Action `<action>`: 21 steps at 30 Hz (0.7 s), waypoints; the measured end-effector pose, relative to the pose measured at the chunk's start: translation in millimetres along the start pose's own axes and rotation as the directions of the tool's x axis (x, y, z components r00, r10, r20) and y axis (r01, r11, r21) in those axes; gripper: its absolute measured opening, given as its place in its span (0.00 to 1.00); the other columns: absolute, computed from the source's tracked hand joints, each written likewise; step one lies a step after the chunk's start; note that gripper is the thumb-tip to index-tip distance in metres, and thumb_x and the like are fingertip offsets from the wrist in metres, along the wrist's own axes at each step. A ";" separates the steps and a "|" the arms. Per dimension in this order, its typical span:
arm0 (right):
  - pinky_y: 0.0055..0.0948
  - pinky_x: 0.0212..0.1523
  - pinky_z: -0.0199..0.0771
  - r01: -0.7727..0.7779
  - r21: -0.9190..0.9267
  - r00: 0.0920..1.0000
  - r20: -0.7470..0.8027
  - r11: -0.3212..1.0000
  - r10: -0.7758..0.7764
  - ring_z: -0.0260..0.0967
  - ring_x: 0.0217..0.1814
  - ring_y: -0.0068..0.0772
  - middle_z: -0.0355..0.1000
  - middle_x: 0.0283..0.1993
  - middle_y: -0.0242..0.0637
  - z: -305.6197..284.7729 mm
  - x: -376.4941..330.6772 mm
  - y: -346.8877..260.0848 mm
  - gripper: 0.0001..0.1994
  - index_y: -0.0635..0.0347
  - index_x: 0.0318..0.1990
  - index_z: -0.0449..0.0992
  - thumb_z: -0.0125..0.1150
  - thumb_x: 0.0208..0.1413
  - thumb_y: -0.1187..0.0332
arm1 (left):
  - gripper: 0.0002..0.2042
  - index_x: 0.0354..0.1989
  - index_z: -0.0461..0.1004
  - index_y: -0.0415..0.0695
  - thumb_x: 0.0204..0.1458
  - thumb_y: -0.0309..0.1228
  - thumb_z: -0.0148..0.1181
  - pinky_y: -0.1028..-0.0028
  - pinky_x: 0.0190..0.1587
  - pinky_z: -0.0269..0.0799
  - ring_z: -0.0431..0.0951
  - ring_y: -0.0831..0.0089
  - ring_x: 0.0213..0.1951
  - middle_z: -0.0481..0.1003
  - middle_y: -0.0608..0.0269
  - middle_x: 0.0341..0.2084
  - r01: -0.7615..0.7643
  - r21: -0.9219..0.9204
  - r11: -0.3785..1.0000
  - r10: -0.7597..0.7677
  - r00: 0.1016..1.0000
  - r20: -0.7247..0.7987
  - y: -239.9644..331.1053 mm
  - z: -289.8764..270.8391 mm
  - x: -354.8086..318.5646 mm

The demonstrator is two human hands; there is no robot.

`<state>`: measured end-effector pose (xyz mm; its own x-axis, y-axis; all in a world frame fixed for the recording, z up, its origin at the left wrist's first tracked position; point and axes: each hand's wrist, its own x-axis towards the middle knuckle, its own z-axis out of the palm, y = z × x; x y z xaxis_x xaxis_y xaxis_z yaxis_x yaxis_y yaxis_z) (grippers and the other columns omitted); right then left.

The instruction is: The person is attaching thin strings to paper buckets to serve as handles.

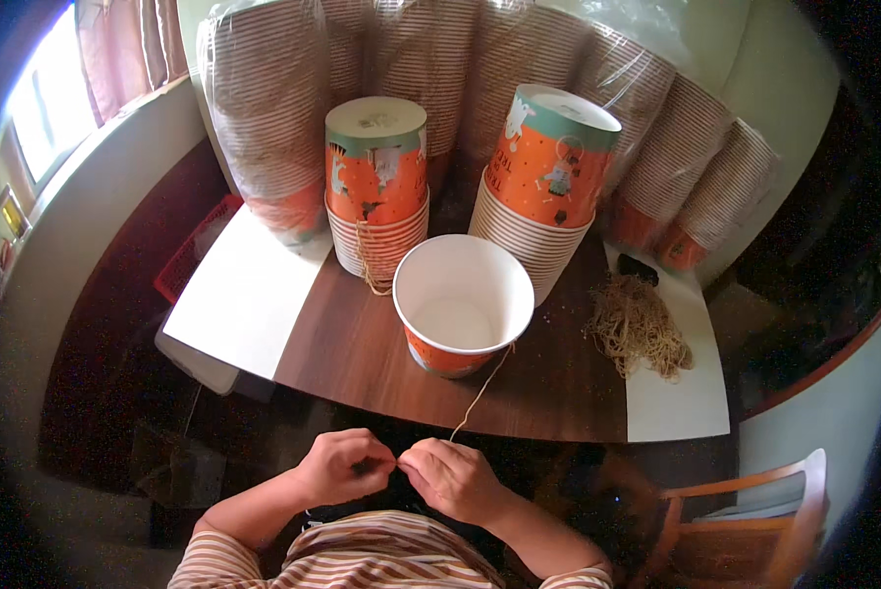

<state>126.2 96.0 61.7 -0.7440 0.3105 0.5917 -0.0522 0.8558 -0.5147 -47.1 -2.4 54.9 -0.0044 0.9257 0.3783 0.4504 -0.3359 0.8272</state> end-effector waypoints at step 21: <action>0.22 0.27 0.65 -0.324 0.014 0.893 -0.327 0.946 0.310 0.63 0.25 0.23 0.66 0.29 0.33 -97.2 79.9 62.2 0.04 0.65 0.28 0.71 0.58 0.51 0.75 | 0.14 0.34 0.74 0.35 0.42 0.34 0.60 0.64 0.38 0.72 0.76 0.57 0.31 0.74 0.51 0.26 0.058 0.371 0.927 0.083 0.932 -0.353 -12.4 -72.6 169.4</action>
<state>128.2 214.3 137.3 -0.4621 0.6781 0.5715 0.1822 0.7033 -0.6871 -118.2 145.9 138.9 -0.2819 0.7736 0.5675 0.7486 -0.1927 0.6345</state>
